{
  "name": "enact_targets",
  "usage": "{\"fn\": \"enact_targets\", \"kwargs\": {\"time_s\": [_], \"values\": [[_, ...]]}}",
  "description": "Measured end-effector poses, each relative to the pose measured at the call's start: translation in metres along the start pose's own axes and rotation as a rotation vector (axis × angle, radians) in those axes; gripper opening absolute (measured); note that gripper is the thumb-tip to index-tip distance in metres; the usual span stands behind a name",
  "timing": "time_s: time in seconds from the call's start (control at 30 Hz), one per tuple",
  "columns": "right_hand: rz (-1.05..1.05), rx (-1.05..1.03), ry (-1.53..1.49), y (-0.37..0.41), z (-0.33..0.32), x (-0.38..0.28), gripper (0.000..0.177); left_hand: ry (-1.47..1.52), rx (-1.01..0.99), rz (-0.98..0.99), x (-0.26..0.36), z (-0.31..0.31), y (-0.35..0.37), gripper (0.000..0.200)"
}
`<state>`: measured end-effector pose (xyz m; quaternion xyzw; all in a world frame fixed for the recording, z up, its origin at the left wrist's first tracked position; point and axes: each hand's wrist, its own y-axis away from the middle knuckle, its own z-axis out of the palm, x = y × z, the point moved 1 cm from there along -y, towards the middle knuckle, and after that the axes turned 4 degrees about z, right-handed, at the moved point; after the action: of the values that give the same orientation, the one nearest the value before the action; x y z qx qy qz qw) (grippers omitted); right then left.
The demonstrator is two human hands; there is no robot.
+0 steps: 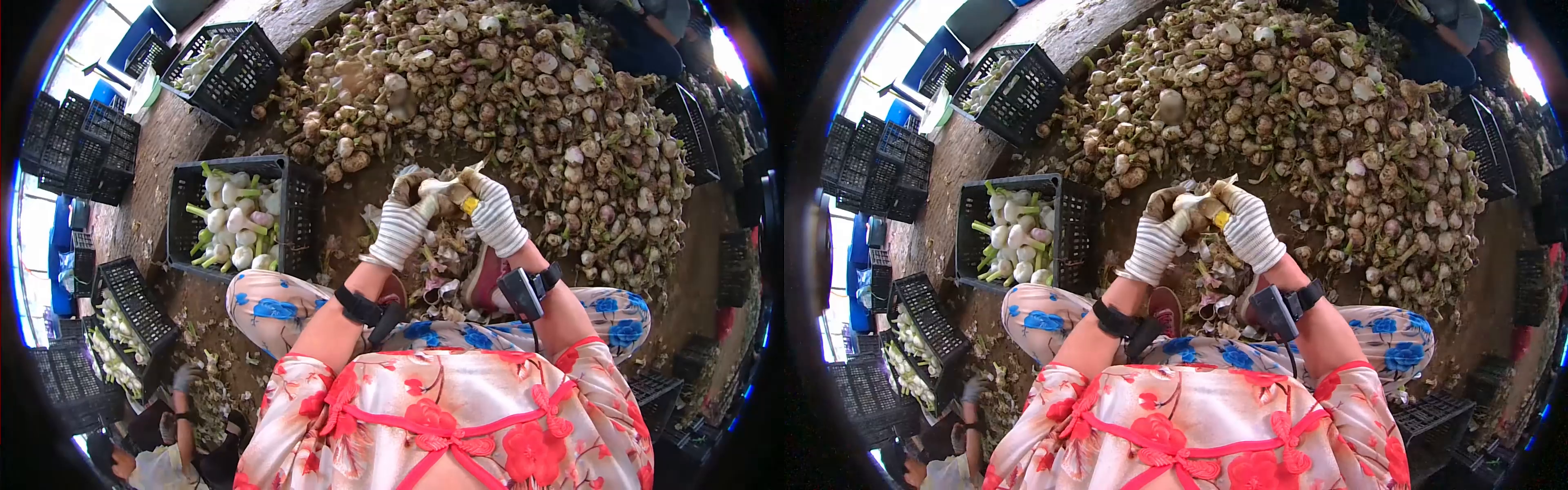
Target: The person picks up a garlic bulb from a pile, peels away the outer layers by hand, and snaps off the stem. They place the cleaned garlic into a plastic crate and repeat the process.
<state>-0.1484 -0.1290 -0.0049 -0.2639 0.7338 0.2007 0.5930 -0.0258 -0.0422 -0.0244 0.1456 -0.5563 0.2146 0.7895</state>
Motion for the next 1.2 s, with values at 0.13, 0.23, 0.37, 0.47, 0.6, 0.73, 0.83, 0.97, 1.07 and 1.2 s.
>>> {"fn": "enact_targets", "kwargs": {"time_s": [0.13, 0.23, 0.37, 0.47, 0.6, 0.73, 0.83, 0.97, 1.07, 1.2], "values": [[0.066, -0.020, -0.334, 0.002, -0.006, 0.003, 0.020, 0.108, -0.107, -0.222, 0.010, -0.013, -0.006, 0.024], [0.330, -0.108, -0.705, 0.004, -0.005, -0.006, 0.024, 0.685, -0.343, -0.417, -0.007, -0.024, -0.010, 0.032], [0.340, -0.031, -0.585, -0.002, -0.001, 0.015, 0.025, 0.341, -0.056, -0.416, 0.020, -0.004, -0.010, 0.043], [0.265, 0.046, -0.449, -0.002, 0.009, 0.011, 0.021, 0.226, -0.021, -0.168, 0.008, -0.009, -0.004, 0.045], [0.037, 0.070, -0.115, -0.021, 0.005, -0.005, 0.011, 0.259, -0.194, -0.210, 0.012, -0.020, -0.004, 0.050], [0.118, -0.006, -0.228, -0.040, -0.006, 0.015, 0.017, 0.343, -0.266, -0.370, 0.030, -0.019, -0.001, 0.056], [0.285, -0.055, -0.540, -0.024, -0.003, -0.002, 0.022, 0.405, -0.198, -0.334, 0.025, -0.017, -0.006, 0.065], [0.276, -0.081, -0.565, -0.016, 0.012, 0.003, 0.031, 0.462, -0.276, -0.322, 0.004, -0.031, -0.011, 0.068], [0.101, 0.025, -0.349, -0.019, 0.023, 0.008, 0.034, 0.304, -0.150, -0.197, 0.005, -0.020, -0.009, 0.057], [0.158, 0.077, -0.248, -0.028, 0.014, 0.030, 0.028, 0.297, 0.033, -0.206, 0.002, -0.032, -0.017, 0.037]]}}
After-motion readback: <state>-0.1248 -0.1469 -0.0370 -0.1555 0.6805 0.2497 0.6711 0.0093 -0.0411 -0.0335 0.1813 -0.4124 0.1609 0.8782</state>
